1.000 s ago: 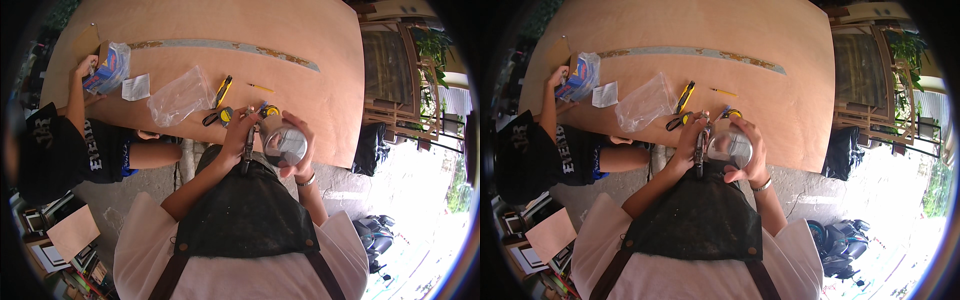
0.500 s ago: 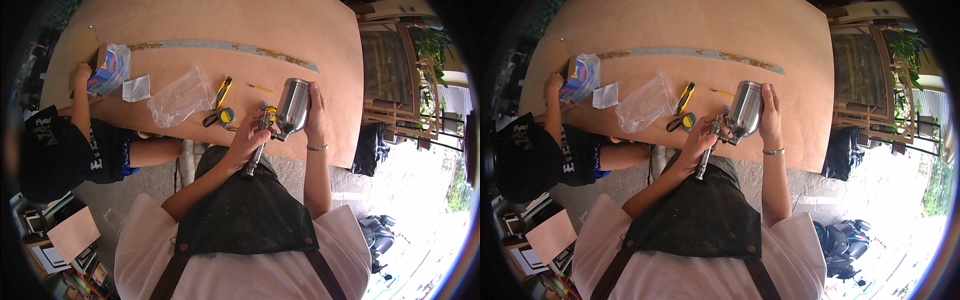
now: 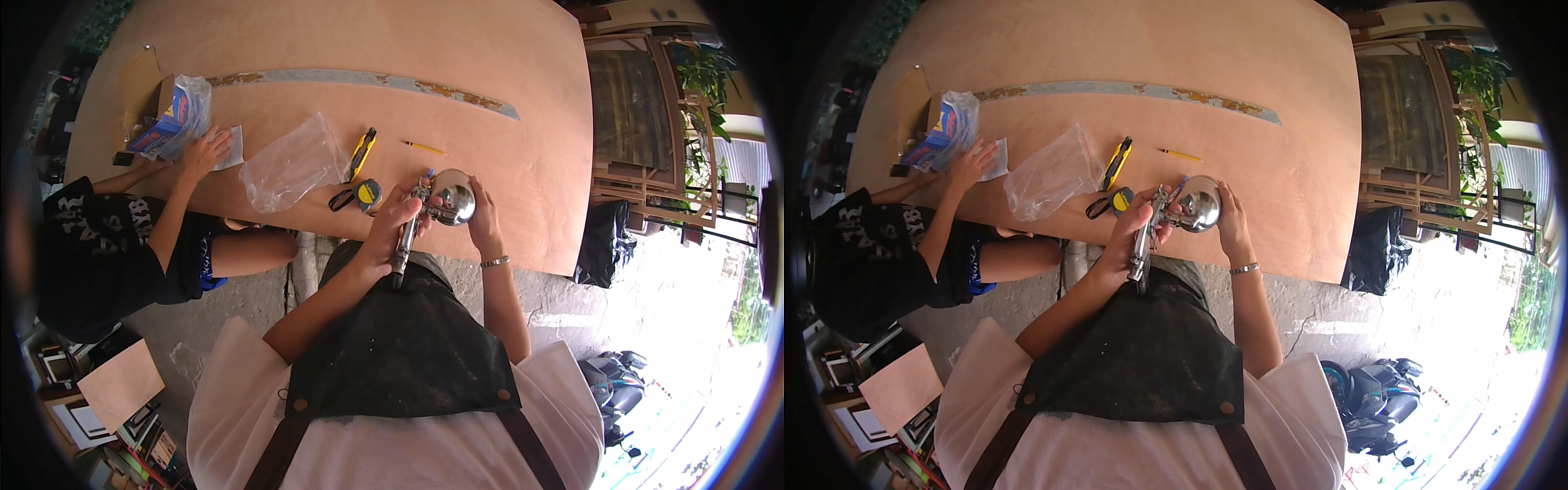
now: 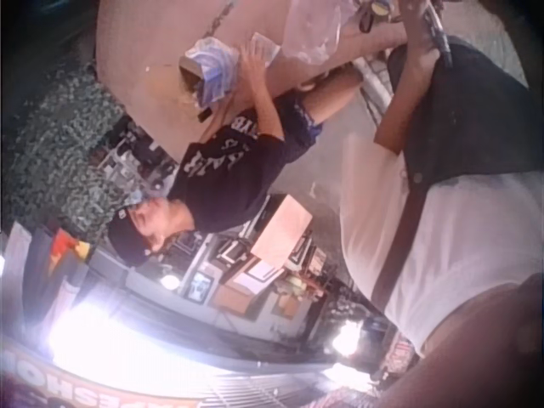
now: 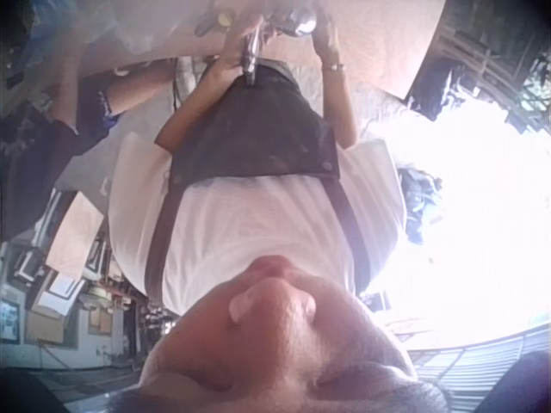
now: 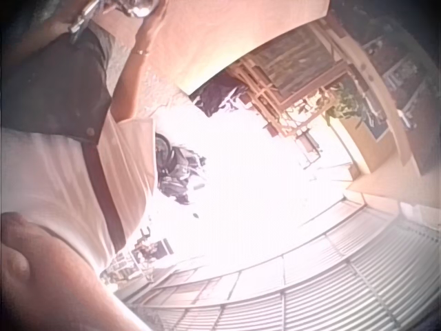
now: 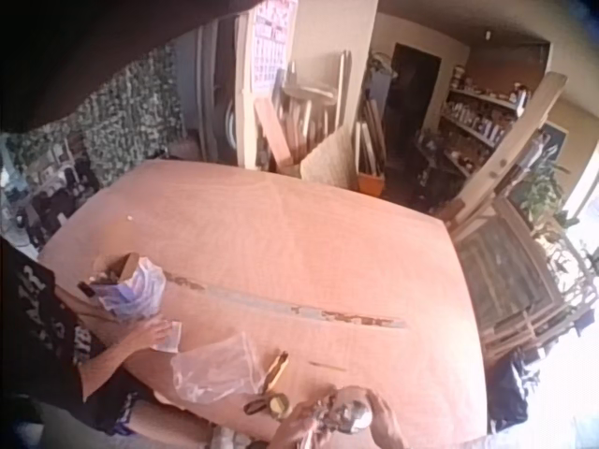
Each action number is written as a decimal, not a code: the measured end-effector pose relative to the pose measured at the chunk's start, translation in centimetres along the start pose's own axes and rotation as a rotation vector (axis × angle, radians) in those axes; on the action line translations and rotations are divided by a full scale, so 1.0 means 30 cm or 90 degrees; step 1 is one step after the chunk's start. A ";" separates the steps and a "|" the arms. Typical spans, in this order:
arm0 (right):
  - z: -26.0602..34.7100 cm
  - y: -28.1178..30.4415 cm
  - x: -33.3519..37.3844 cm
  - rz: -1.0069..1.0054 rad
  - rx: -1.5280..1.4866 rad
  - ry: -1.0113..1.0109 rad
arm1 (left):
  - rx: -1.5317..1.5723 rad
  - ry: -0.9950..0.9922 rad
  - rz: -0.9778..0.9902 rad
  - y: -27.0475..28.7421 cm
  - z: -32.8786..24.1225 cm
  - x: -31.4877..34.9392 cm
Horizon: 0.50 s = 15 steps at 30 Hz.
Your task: The person unpacks a spray gun from a plastic bag and assembles it by attaching the metal cup and tightening various knobs. They then pick up a white plastic bottle and pour liquid into the cup before continuing to adjust the spray gun components.
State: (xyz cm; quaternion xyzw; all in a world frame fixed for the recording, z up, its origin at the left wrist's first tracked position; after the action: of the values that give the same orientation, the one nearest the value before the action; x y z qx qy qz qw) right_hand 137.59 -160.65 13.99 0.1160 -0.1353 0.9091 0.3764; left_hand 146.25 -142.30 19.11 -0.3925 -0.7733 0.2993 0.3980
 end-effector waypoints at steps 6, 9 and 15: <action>0.008 0.005 0.034 0.054 0.100 0.100 | 0.023 0.024 0.015 0.027 0.011 -0.019; 0.054 -0.024 0.069 0.108 0.238 0.433 | 0.070 0.031 0.020 0.008 -0.001 -0.017; 0.071 0.004 0.066 0.333 0.463 0.428 | 0.049 -0.002 -0.048 0.027 -0.009 -0.027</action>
State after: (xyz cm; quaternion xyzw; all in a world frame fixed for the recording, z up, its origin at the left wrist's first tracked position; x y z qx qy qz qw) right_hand 136.37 -160.16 16.59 -0.0955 0.2907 0.9471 0.0968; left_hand 147.08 -142.53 18.31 -0.3470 -0.7758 0.3145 0.4228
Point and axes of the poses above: each hand's wrist, its own x-axis away from the middle knuckle, its own y-axis out of the back of the hand, z = x × y, the point moved 2 cm from there along -x, towards the middle knuckle, and after that the axes turned 13 degrees about y, right-handed, at the moved point
